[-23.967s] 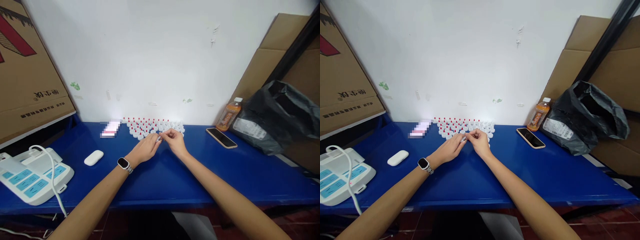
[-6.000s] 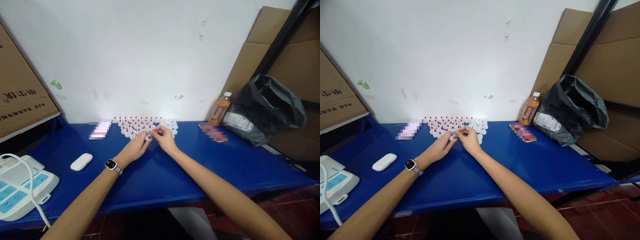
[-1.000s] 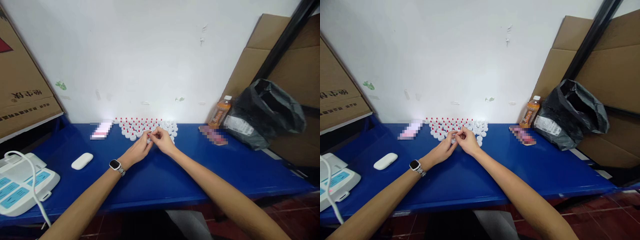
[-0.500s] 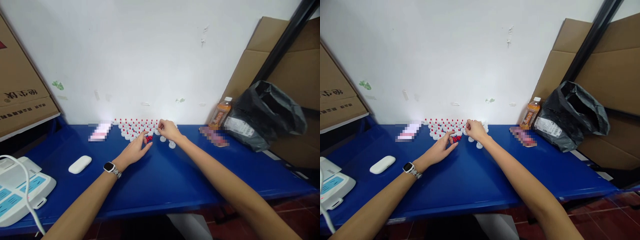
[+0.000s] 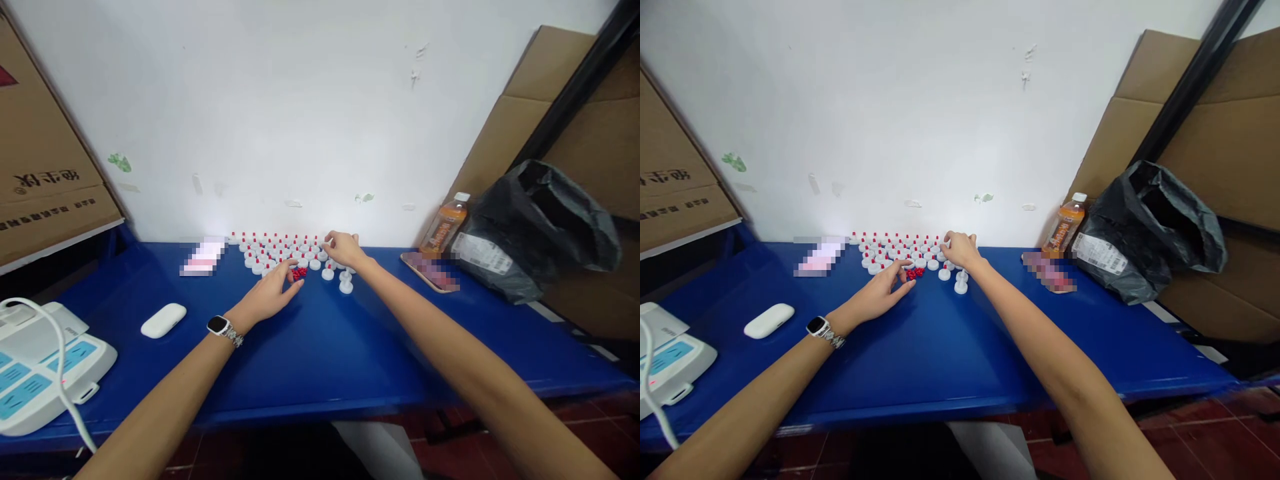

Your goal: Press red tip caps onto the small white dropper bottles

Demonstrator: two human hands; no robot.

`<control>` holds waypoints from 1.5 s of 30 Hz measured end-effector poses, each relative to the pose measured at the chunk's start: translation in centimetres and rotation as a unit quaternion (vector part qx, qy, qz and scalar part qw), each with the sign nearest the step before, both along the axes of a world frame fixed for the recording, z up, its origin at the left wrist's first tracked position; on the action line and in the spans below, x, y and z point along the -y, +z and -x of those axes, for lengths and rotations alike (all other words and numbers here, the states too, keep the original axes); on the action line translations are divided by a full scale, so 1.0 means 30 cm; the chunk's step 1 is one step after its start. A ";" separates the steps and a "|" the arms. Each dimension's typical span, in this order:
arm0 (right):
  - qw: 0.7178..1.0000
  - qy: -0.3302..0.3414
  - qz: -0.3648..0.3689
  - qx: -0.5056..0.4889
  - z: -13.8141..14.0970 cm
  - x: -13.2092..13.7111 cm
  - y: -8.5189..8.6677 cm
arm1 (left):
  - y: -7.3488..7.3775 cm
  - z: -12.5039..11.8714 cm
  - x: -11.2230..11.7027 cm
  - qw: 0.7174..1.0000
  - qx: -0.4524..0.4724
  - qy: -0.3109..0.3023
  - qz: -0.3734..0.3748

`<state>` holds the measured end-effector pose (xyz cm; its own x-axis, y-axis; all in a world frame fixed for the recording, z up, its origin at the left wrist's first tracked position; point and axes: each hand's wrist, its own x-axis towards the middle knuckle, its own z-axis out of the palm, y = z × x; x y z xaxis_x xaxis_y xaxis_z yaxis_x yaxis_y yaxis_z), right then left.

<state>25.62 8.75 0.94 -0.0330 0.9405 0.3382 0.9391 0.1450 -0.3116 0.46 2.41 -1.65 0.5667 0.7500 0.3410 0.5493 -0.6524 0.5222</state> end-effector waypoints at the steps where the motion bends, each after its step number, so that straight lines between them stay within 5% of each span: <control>1: 1.000 0.003 0.013 0.002 0.005 -0.008 -0.009 | 0.000 -0.001 0.001 1.000 0.003 -0.001 -0.001; 5: 1.000 0.006 0.020 -0.005 0.035 -0.009 -0.014 | -0.003 0.000 0.000 1.000 0.001 -0.002 -0.001; 11: 0.982 0.085 -0.117 -0.124 0.115 0.136 0.053 | 0.015 -0.002 0.003 0.994 0.026 0.045 -0.095; 15: 0.938 0.201 -0.075 -0.272 0.210 0.241 0.054 | 0.031 -0.003 0.012 0.990 0.041 0.042 -0.127; 18: 0.922 0.229 -0.033 -0.311 0.243 0.268 0.029 | 0.029 0.002 0.013 0.996 -0.001 0.014 -0.091; 23: 0.982 0.138 -0.075 -0.107 0.203 0.264 -0.013 | 0.016 0.017 -0.001 0.996 -0.057 0.041 -0.052; 28: 0.989 0.106 -0.055 0.093 0.189 0.252 -0.048 | 0.012 0.025 -0.009 0.993 -0.087 0.067 -0.039; 45: 0.987 0.096 -0.042 0.118 0.203 0.229 -0.075 | 0.000 0.009 -0.004 0.996 -0.075 0.031 -0.020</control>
